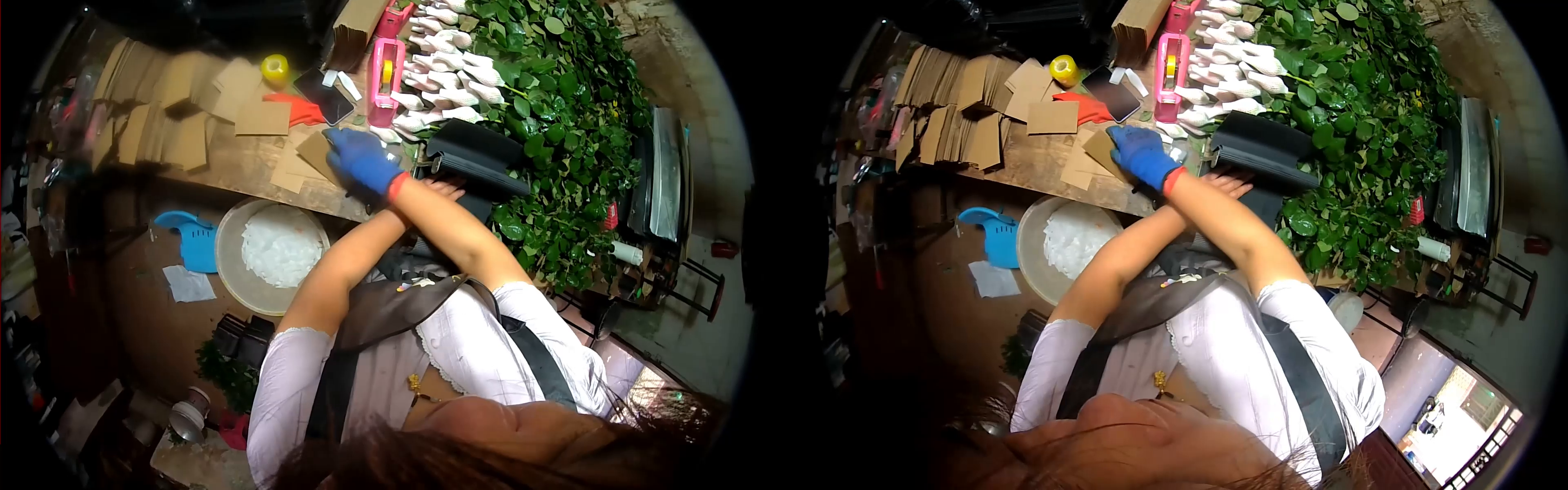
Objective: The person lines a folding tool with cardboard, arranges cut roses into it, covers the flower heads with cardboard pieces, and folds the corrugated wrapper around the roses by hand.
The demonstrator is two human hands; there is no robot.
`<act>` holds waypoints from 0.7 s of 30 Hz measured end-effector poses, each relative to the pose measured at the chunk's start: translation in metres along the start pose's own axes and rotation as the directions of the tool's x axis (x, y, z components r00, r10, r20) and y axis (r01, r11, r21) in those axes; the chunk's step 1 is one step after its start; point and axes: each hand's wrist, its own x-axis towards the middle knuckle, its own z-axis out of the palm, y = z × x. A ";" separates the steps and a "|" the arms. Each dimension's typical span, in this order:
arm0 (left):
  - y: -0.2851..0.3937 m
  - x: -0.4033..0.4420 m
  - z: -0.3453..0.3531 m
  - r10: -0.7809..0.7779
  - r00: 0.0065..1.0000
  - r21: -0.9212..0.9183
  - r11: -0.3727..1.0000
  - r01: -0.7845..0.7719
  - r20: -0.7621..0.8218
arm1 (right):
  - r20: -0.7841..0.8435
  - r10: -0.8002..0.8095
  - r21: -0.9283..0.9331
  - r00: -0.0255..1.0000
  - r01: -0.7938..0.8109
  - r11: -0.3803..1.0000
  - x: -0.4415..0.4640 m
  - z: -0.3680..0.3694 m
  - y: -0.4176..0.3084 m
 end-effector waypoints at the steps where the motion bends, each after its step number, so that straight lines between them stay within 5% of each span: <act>1: -0.003 -0.002 0.015 -0.007 1.000 -0.037 0.999 0.007 0.003 | -0.062 -0.071 0.094 0.996 0.077 0.993 -0.009 -0.020 0.004; 3: 0.002 0.000 0.002 -0.082 0.986 -0.236 0.965 0.115 0.146 | -0.200 -0.169 0.202 0.965 0.209 0.957 -0.033 -0.073 0.006; 4: 0.003 -0.003 0.004 -0.167 0.975 -0.105 0.977 0.183 0.146 | -0.263 -0.200 0.219 0.944 0.260 0.940 -0.057 -0.101 0.001; 6: -0.006 -0.005 0.040 -0.124 0.992 -0.196 0.974 0.115 -0.033 | -0.336 -0.295 0.134 0.894 0.356 0.925 -0.108 -0.142 0.011; 8: -0.004 0.002 0.006 -0.100 0.995 -0.338 0.936 0.095 0.003 | -0.317 -0.157 0.253 0.935 0.243 0.937 -0.159 -0.148 0.039; 9: -0.003 0.002 -0.018 -0.084 0.994 -0.417 0.903 0.107 0.074 | -0.196 0.026 0.382 0.980 0.051 0.923 -0.181 -0.144 0.061; 10: -0.007 -0.006 -0.010 0.057 0.996 -0.105 0.993 -0.050 0.067 | -0.055 0.196 0.484 0.979 -0.146 0.863 -0.204 -0.137 0.083; 11: -0.004 0.000 -0.011 0.010 0.998 -0.120 0.993 -0.002 0.064 | 0.101 0.339 0.555 0.935 -0.336 0.761 -0.220 -0.128 0.100; 13: 0.005 0.007 -0.016 -0.089 0.993 -0.147 0.984 0.099 0.074 | 0.263 0.449 0.728 0.854 -0.481 0.488 -0.238 -0.109 0.125; 15: 0.005 0.007 -0.019 -0.029 0.997 -0.079 0.996 0.035 0.069 | 0.418 0.451 0.777 0.789 -0.567 0.273 -0.234 -0.098 0.146; 18: 0.001 -0.003 -0.026 -0.054 0.980 -0.076 0.995 0.070 0.189 | 0.481 0.466 0.555 0.742 -0.670 0.493 -0.215 -0.083 0.161; 19: -0.002 -0.004 -0.028 -0.083 0.968 -0.088 0.990 0.106 0.237 | 0.499 0.471 0.609 0.727 -0.681 0.406 -0.213 -0.087 0.156; 20: -0.003 -0.003 -0.034 -0.112 0.953 -0.103 0.984 0.146 0.281 | 0.478 0.485 0.571 0.733 -0.678 0.462 -0.212 -0.085 0.154; 21: -0.010 -0.010 -0.045 0.042 0.974 -0.031 0.999 -0.036 0.225 | 0.459 0.498 0.527 0.735 -0.677 0.514 -0.212 -0.081 0.152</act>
